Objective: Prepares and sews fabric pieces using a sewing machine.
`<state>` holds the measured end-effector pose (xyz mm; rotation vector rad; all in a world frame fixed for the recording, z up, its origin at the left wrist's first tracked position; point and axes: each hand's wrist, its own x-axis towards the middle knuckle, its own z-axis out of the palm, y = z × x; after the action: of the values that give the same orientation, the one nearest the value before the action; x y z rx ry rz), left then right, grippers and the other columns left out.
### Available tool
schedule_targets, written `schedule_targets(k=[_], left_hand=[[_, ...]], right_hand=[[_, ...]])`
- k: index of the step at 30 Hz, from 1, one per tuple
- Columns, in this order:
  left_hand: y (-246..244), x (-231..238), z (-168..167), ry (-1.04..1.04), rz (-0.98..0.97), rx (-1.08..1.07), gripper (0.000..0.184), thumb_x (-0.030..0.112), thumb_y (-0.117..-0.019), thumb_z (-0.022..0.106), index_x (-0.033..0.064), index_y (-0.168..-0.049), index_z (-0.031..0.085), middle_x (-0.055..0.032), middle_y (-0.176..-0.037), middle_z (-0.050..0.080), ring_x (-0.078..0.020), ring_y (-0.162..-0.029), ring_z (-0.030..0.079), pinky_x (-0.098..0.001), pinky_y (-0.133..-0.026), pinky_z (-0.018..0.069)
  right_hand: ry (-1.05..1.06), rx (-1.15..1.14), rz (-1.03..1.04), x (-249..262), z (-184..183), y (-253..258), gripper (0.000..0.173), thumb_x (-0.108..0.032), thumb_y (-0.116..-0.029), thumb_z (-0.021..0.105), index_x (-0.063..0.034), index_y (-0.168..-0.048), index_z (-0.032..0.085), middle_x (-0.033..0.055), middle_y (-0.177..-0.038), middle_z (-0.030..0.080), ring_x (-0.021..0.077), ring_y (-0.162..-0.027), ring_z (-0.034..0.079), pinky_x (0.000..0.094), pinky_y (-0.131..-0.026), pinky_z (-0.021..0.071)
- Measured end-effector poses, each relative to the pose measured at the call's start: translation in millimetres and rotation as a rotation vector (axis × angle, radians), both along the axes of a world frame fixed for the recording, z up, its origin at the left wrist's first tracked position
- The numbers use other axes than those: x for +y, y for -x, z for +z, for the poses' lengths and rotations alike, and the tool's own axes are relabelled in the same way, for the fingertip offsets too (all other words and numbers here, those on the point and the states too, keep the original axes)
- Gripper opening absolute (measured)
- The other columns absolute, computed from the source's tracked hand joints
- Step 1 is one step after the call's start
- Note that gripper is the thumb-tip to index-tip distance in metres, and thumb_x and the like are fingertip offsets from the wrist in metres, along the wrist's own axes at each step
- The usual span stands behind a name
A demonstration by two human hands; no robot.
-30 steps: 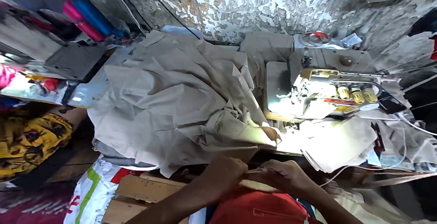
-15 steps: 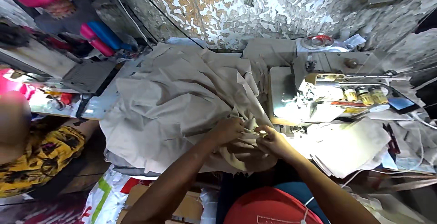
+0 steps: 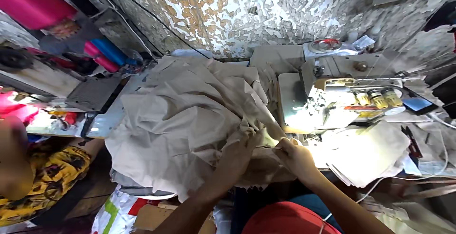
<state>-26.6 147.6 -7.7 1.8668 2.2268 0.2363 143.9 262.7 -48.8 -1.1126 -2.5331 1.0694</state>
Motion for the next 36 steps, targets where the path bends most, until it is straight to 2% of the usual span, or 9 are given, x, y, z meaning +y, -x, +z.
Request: schedule_targets(k=[2,5,8,12,18,29,32,35,36], left_hand=[[-3.0,-3.8,-2.0,-0.074,0.045,0.006,0.038,0.003,-0.0941,0.065,-0.0036,-0.131,0.065,-0.0282,-0.112,0.068,-0.0445,-0.087,0.071,-0.0560,-0.073,0.0579],[-3.1,-7.1,-6.7,-0.210,0.045,-0.011,0.017,0.002,-0.0899,0.068,-0.0043,-0.104,0.075,-0.0248,-0.098,0.069,-0.0405,-0.079,0.072,-0.0529,-0.067,0.0588],[-3.6,-7.7,-9.6,-0.329,0.050,-0.012,0.013,0.002,-0.0849,0.072,-0.0007,-0.097,0.077,-0.0213,-0.093,0.071,-0.0372,-0.075,0.072,-0.0509,-0.062,0.0585],[-2.5,-9.3,-8.3,-0.304,0.075,-0.024,0.011,0.008,-0.0876,0.073,0.0019,-0.096,0.078,-0.0195,-0.114,0.073,-0.0371,-0.079,0.074,-0.0533,-0.063,0.0580],[-4.4,-10.6,-7.3,-0.363,0.045,0.020,0.013,0.009,-0.0858,0.074,0.0015,-0.095,0.077,-0.0176,-0.084,0.074,-0.0366,-0.071,0.073,-0.0529,-0.060,0.0566],[1.6,-6.3,-10.8,-0.378,0.017,-0.165,0.023,0.017,-0.0997,0.061,0.0034,-0.107,0.077,-0.0144,-0.094,0.076,-0.0301,-0.080,0.075,-0.0489,-0.069,0.0585],[1.4,-3.6,-5.4,-0.339,0.053,-0.256,0.022,0.017,-0.0999,0.061,0.0049,-0.109,0.078,-0.0129,-0.098,0.076,-0.0271,-0.086,0.075,-0.0475,-0.077,0.0589],[3.3,9.7,6.5,-0.305,0.045,-0.296,0.024,0.019,-0.1010,0.061,0.0051,-0.110,0.078,-0.0129,-0.101,0.076,-0.0263,-0.090,0.074,-0.0473,-0.081,0.0581],[4.7,17.6,11.6,-0.292,0.016,-0.302,0.025,0.018,-0.1017,0.059,0.0040,-0.112,0.077,-0.0139,-0.101,0.075,-0.0271,-0.091,0.073,-0.0474,-0.082,0.0577]], right_hand=[[0.006,0.054,-0.024,-2.3,-0.8,-2.4,0.028,-0.026,-0.0997,0.062,-0.0001,-0.105,0.071,0.0190,-0.090,0.070,0.0370,-0.085,0.068,0.0540,-0.075,0.0532],[-0.038,0.125,-0.054,-4.1,-3.5,-4.4,0.024,-0.024,-0.0981,0.063,-0.0013,-0.102,0.072,0.0162,-0.086,0.071,0.0344,-0.081,0.069,0.0526,-0.072,0.0540],[-0.096,0.148,-0.074,-5.1,1.3,-5.9,0.022,-0.022,-0.0972,0.064,-0.0023,-0.102,0.072,0.0155,-0.085,0.071,0.0341,-0.077,0.070,0.0521,-0.068,0.0539],[-0.218,0.165,-0.075,-9.4,4.3,-8.5,0.022,-0.020,-0.0975,0.062,-0.0031,-0.100,0.075,0.0156,-0.077,0.071,0.0354,-0.069,0.070,0.0528,-0.060,0.0529],[-0.325,0.227,-0.086,-8.3,2.9,-9.4,0.019,-0.016,-0.0949,0.063,-0.0014,-0.098,0.075,0.0153,-0.071,0.070,0.0344,-0.061,0.070,0.0518,-0.053,0.0525],[-0.341,0.287,-0.082,5.0,-3.0,-15.8,0.020,-0.019,-0.0950,0.065,-0.0014,-0.093,0.076,0.0151,-0.071,0.071,0.0318,-0.062,0.070,0.0500,-0.054,0.0528],[-0.411,0.350,-0.084,9.5,-8.7,-18.6,0.016,-0.019,-0.0915,0.069,-0.0048,-0.090,0.078,0.0141,-0.084,0.072,0.0301,-0.071,0.071,0.0471,-0.057,0.0565],[-0.470,0.429,-0.075,17.8,-11.3,-21.6,0.016,-0.021,-0.0893,0.071,-0.0076,-0.088,0.079,0.0149,-0.105,0.075,0.0334,-0.092,0.072,0.0472,-0.075,0.0588],[-0.449,0.455,-0.075,21.9,-12.0,-23.5,0.017,-0.022,-0.0894,0.070,-0.0075,-0.087,0.079,0.0127,-0.102,0.075,0.0306,-0.092,0.072,0.0458,-0.077,0.0583]])
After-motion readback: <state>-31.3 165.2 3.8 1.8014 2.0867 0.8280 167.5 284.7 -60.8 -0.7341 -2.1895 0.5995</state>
